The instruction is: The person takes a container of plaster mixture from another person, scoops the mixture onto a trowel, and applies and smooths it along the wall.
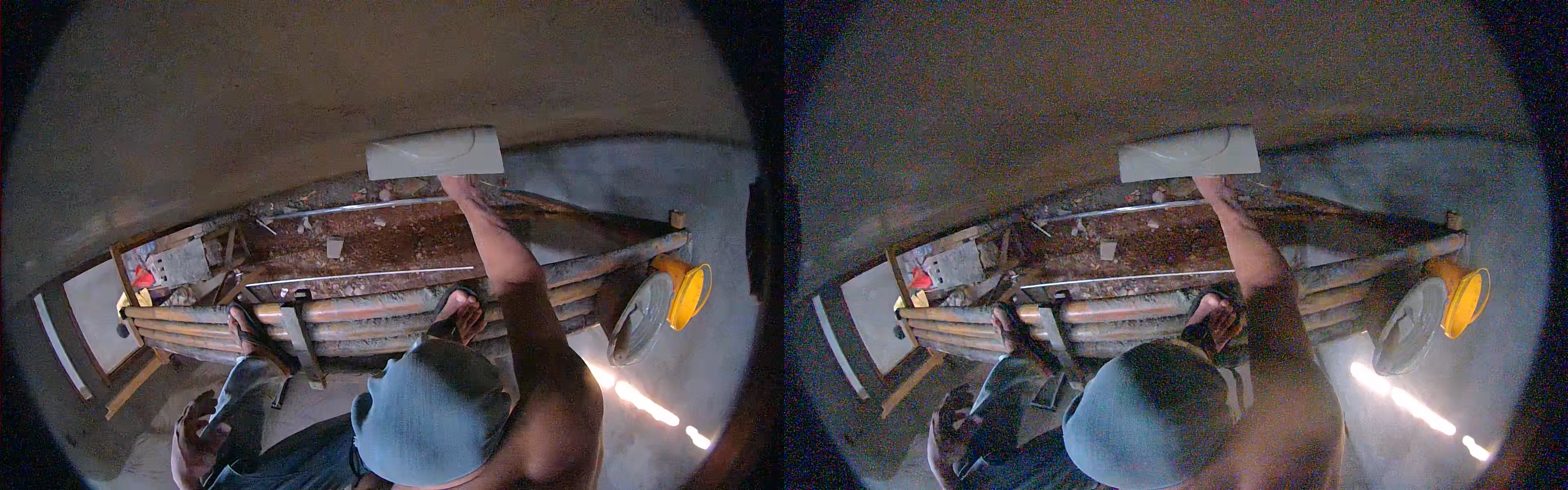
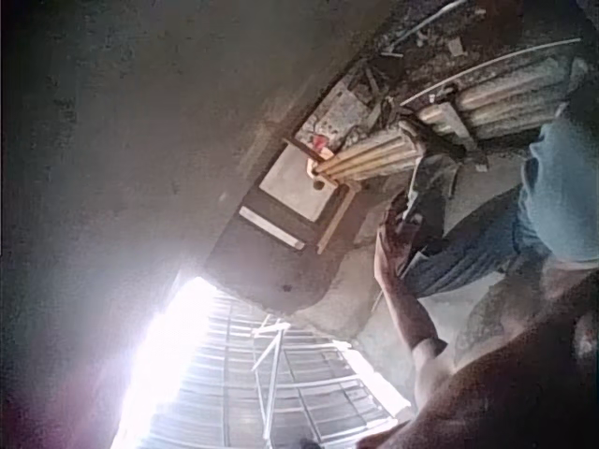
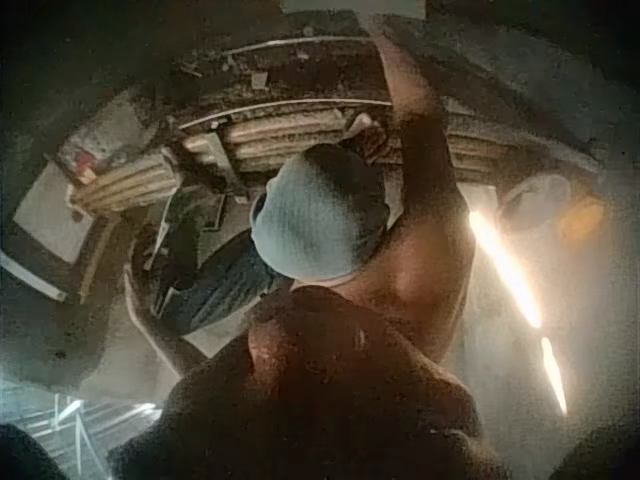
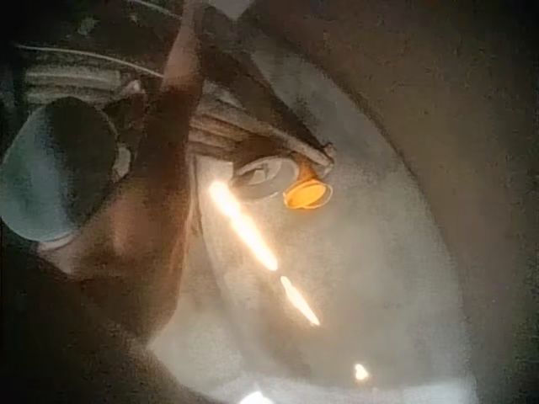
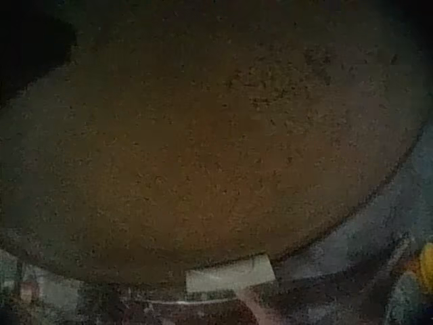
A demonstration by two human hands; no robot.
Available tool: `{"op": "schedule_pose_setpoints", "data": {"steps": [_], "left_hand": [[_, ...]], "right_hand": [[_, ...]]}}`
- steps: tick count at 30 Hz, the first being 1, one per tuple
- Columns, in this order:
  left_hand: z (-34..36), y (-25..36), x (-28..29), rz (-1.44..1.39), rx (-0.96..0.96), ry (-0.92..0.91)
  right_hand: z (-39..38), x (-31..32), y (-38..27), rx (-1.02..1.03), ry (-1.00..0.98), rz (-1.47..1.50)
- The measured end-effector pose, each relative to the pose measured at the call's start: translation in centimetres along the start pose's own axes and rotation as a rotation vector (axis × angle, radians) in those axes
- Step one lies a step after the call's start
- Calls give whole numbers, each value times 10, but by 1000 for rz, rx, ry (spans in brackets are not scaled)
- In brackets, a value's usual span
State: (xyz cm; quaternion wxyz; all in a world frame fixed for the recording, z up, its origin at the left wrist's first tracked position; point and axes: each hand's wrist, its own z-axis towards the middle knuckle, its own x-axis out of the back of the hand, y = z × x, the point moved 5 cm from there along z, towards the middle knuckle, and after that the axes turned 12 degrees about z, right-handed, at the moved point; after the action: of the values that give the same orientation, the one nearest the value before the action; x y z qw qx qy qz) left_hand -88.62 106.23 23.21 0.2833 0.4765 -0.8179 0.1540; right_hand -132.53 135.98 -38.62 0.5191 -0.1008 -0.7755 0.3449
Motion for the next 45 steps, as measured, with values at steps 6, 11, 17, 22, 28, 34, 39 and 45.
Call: {"op": "schedule_pose_setpoints", "data": {"steps": [6,11,17,22,28,34,39,45], "left_hand": [[-1,-7,5,100,6,79],[-6,5,10,132,-31,117],[-10,26,20,230,-178,176],[-7,35,27,245,-285,190],[-8,41,33,236,-402,224],[-18,35,38,249,-358,216],[-15,41,33,261,-331,173],[-11,44,26,258,-259,128]], "right_hand": [[-4,48,-70,246,192,86],[-22,128,-156,475,370,-272],[-42,217,-265,298,-15,-309],[-72,312,-377,283,5,-276],[-119,466,-500,427,98,-76],[-168,475,-478,613,378,-339],[-115,314,-318,295,-34,-363],[-57,108,-152,445,39,-352]]}}
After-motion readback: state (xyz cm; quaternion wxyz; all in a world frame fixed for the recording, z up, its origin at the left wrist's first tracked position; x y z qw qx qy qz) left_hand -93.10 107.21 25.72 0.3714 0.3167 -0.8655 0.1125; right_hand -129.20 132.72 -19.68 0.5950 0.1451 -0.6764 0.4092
